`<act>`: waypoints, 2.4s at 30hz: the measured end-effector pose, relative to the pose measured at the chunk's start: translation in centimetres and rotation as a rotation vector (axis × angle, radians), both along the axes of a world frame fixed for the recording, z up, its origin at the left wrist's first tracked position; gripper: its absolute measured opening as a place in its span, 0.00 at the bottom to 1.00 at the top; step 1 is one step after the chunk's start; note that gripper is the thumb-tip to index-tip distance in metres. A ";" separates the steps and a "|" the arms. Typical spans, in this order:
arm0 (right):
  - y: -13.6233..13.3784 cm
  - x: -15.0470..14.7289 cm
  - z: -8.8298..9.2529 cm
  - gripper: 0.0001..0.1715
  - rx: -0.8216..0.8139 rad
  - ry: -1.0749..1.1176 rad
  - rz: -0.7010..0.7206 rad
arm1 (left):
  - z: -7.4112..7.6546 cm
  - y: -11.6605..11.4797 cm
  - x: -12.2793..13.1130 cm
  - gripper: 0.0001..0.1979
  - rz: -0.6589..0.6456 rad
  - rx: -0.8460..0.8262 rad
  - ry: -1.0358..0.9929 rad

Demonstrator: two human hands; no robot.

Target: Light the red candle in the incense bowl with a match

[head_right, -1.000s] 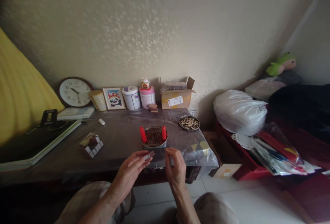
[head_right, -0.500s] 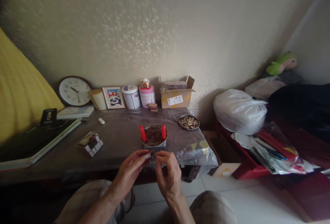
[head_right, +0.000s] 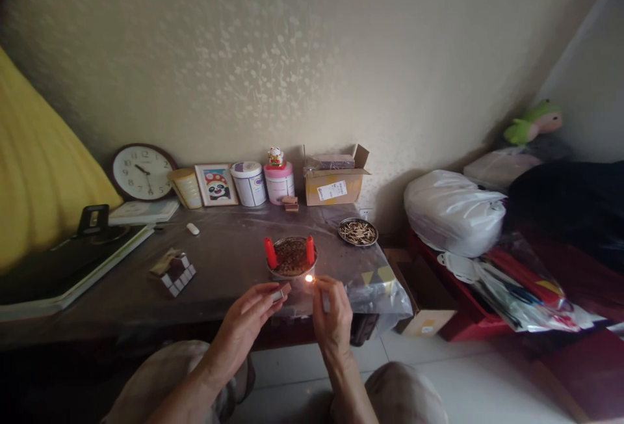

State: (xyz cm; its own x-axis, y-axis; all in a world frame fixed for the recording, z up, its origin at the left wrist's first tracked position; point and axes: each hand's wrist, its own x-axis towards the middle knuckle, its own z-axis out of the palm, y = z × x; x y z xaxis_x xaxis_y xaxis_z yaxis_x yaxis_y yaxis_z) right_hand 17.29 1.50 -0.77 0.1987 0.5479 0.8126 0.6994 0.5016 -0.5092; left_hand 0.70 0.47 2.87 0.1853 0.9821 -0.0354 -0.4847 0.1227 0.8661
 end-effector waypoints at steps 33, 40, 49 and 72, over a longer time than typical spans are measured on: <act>1.1 2.3 2.6 0.08 -0.003 0.169 -0.042 | -0.1 0.3 -0.3 0.15 0.061 -0.043 0.057; 1.4 1.9 3.6 0.07 -0.016 0.094 -0.016 | -0.2 0.2 -0.6 0.13 0.031 -0.018 0.055; 2.0 1.8 4.3 0.07 -0.047 0.054 0.025 | -0.8 0.4 -0.6 0.12 0.026 -0.003 0.069; 3.1 1.7 5.8 0.08 -0.091 0.004 0.077 | -0.6 0.4 -0.6 0.13 0.002 0.004 0.063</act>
